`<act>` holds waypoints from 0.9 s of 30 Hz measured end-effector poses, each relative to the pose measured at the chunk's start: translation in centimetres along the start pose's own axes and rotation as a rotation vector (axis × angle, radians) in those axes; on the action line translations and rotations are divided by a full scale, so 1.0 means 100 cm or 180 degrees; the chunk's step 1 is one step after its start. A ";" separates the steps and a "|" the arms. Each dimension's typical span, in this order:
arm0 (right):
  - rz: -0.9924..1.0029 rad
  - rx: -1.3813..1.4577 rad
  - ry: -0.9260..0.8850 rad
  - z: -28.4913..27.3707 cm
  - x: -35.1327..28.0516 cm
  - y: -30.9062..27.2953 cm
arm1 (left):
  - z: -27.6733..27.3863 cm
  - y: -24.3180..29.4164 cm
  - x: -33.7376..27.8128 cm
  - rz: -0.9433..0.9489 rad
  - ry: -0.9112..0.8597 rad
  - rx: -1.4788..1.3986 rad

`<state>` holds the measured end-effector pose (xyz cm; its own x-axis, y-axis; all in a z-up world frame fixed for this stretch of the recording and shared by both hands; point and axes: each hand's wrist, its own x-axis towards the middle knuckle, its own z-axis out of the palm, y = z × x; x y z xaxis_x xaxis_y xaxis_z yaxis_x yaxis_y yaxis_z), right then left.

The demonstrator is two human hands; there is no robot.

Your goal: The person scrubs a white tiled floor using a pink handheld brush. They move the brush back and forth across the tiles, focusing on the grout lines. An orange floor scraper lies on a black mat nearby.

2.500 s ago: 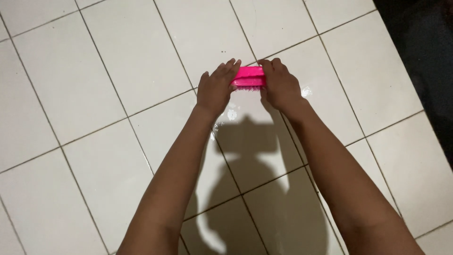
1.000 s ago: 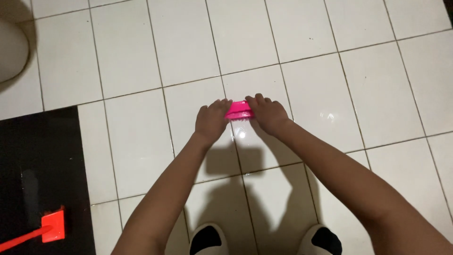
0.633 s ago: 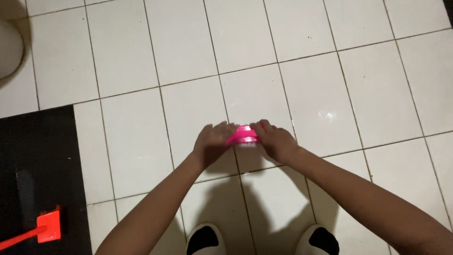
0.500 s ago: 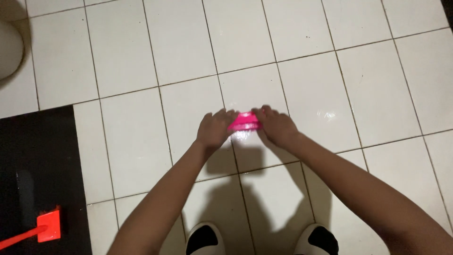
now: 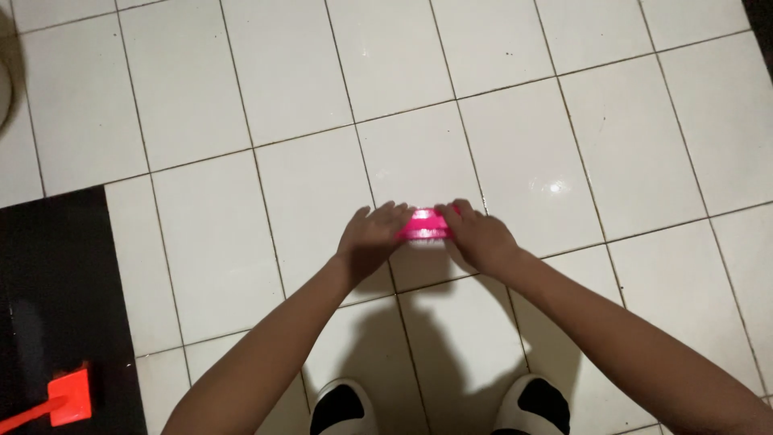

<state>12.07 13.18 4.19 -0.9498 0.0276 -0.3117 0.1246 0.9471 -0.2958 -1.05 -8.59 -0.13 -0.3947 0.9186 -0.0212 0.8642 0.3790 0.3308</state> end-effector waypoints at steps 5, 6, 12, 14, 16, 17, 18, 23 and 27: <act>0.0206 0.0017 0.0169 -0.020 0.039 0.018 | -0.021 -0.002 0.046 -0.0324 -0.0039 0.0014; 0.0254 -0.0046 0.0211 -0.019 0.047 0.024 | -0.026 0.001 0.053 -0.0469 -0.0132 0.0071; 0.0286 0.0080 0.0079 -0.025 0.018 0.003 | -0.016 0.006 0.029 -0.0199 -0.0051 -0.0290; 0.0233 0.0118 0.0003 -0.007 0.007 0.005 | 0.001 0.003 0.010 0.0042 0.0047 -0.0239; 0.0185 0.0154 -0.0070 0.006 -0.002 0.008 | 0.010 0.003 0.000 0.0287 0.0152 -0.0192; 0.0073 0.0186 0.0016 0.009 -0.005 0.010 | 0.011 0.004 -0.001 0.0311 0.0212 -0.0081; -0.0036 0.0221 0.0104 0.012 -0.008 0.012 | 0.012 0.005 -0.003 0.0337 0.0268 0.0030; 0.0364 0.0059 -0.0126 -0.036 0.022 0.008 | -0.006 -0.001 0.043 -0.0087 0.0222 -0.0136; 0.0273 -0.0126 0.0212 -0.024 0.048 0.038 | -0.004 0.003 0.065 -0.0362 0.0270 0.0074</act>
<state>7.26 17.73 3.74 -0.9532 0.1290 -0.2734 0.1961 0.9522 -0.2342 -3.52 -2.57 0.19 -0.5147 0.8571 0.0229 0.8190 0.4836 0.3088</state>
